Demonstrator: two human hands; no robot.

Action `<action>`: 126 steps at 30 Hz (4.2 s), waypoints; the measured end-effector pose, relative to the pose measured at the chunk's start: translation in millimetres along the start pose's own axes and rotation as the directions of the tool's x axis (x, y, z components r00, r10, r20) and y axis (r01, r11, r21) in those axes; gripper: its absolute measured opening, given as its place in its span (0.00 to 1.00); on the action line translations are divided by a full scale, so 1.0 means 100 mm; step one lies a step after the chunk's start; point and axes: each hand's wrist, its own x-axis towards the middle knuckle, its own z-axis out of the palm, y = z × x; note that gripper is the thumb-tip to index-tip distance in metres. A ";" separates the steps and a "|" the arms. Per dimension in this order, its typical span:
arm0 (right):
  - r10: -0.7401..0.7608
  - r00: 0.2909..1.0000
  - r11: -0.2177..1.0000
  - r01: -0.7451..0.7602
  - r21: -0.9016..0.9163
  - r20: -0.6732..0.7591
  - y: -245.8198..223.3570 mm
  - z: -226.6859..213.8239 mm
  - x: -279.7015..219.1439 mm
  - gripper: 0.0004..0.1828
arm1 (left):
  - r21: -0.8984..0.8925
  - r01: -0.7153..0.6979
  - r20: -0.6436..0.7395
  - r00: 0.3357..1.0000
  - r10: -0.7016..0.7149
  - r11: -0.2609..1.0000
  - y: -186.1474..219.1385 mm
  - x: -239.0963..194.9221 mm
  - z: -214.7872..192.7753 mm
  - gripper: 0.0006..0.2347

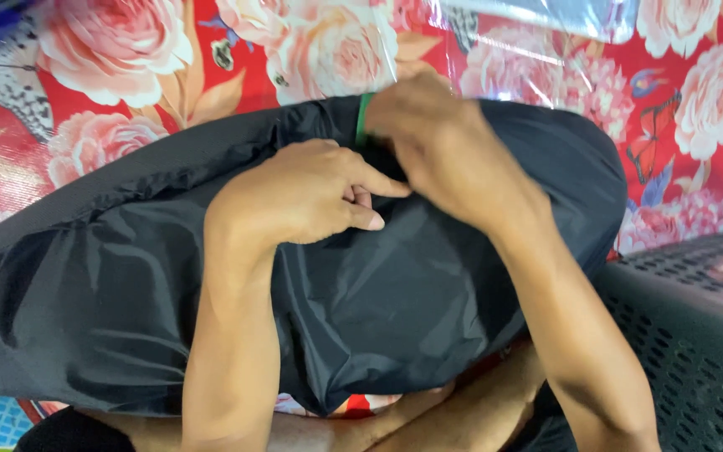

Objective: The person cleans a black motorcycle seat cover by hand using a green block to rub the surface and then wipes it down.

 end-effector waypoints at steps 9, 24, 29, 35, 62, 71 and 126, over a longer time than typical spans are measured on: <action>-0.011 0.997 0.998 0.016 -0.066 0.071 -0.01 0.04 -0.11 0.11 | -0.025 -0.035 -0.001 0.999 0.035 0.999 0.04 -0.03 -0.02 0.18; 0.027 0.998 0.994 -0.020 -0.107 0.062 0.08 -0.07 -0.21 0.04 | -0.077 0.102 0.043 0.994 -0.099 0.992 0.09 -0.07 -0.07 0.21; -0.001 1.000 0.992 0.003 -0.125 0.016 0.08 -0.02 -0.12 0.07 | -0.049 0.048 0.009 0.999 -0.048 0.998 0.07 -0.06 -0.07 0.21; -0.030 1.000 0.992 0.031 -0.121 0.010 0.09 0.01 -0.03 0.10 | -0.034 0.055 0.014 0.998 -0.054 0.998 0.05 -0.03 -0.04 0.20; 0.333 0.717 0.918 -0.396 0.036 -0.613 0.26 -0.07 -1.01 0.08 | -0.196 -0.077 -0.355 0.935 0.003 0.977 0.11 -0.08 -0.09 0.08; 0.359 0.568 0.929 -0.144 0.340 -0.740 0.36 -0.05 -1.11 0.15 | 0.244 -0.253 -0.635 0.688 0.352 0.936 0.69 0.53 0.43 0.21; 0.309 0.482 0.918 0.074 0.389 -0.820 0.46 -0.83 -1.80 0.10 | 0.060 -0.366 -0.412 0.838 0.356 0.929 1.83 0.52 2.37 0.21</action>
